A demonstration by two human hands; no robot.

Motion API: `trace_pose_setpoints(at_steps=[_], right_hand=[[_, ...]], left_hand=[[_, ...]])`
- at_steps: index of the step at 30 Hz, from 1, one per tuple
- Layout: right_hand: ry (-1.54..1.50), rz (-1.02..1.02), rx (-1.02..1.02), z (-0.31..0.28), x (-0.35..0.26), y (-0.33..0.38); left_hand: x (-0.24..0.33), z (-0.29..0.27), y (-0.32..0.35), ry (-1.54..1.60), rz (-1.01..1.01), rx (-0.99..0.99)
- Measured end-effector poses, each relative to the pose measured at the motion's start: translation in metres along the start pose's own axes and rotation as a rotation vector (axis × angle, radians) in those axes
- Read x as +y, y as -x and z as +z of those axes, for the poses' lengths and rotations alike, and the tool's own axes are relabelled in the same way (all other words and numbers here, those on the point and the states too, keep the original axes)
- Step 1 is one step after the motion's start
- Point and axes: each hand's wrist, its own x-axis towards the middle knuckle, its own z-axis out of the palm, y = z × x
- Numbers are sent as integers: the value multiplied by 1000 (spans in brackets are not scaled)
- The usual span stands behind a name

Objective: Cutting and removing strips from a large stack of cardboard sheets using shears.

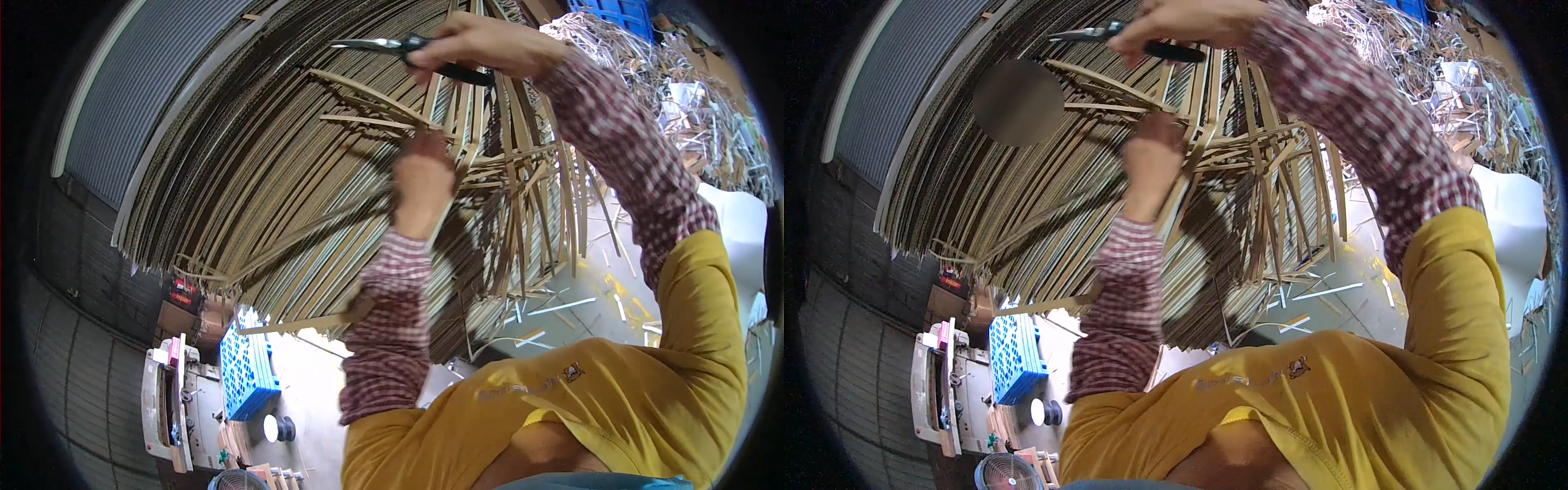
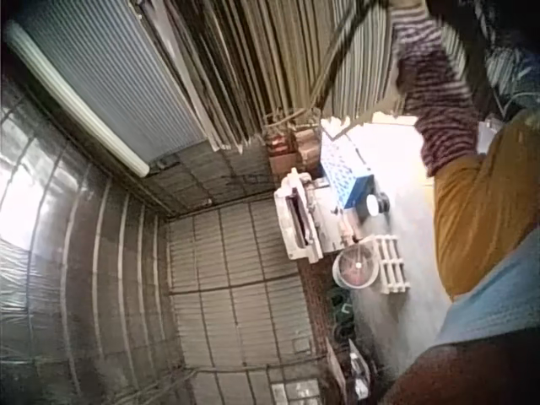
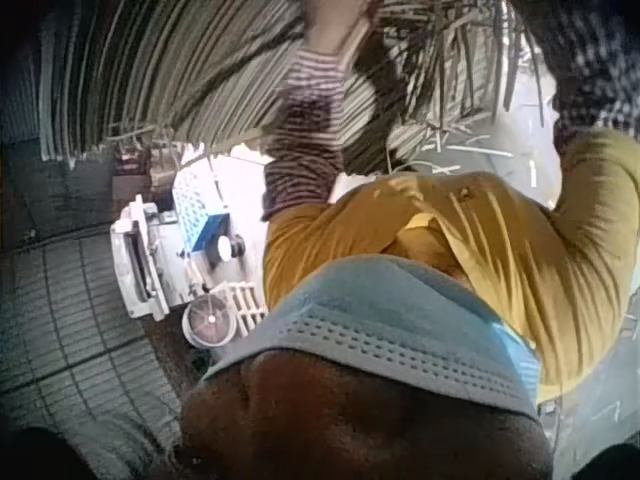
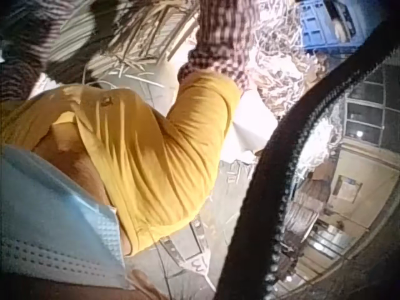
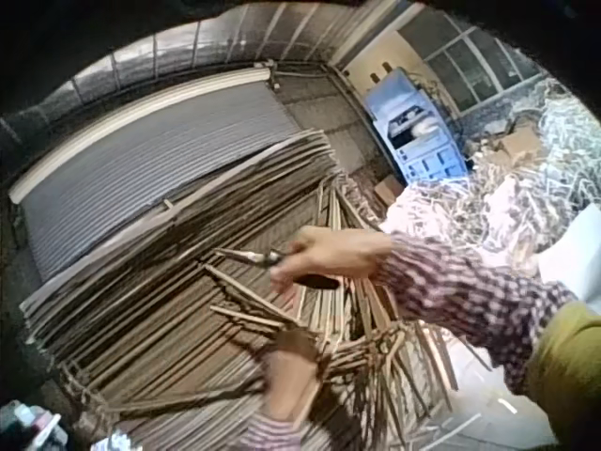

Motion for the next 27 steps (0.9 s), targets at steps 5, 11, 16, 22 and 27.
trace_pose_setpoints(at_steps=[5, 11, 16, 22, 27], right_hand=[[17, 113, 13, 36, -17, -71], [-30, 61, -45, 47, -15, -108], [-132, 44, 18, 73, -3, -105], [99, 213, 41, 87, 81, 50], [-6, 600, 88, 28, 137, 155]], left_hand=[[70, 49, 15, 597, -49, -28], [49, 7, 27, 615, 86, 175], [44, -33, 26, 542, 10, 324], [21, -104, 17, 411, 141, 672], [-27, -98, -37, -20, -16, 496]])
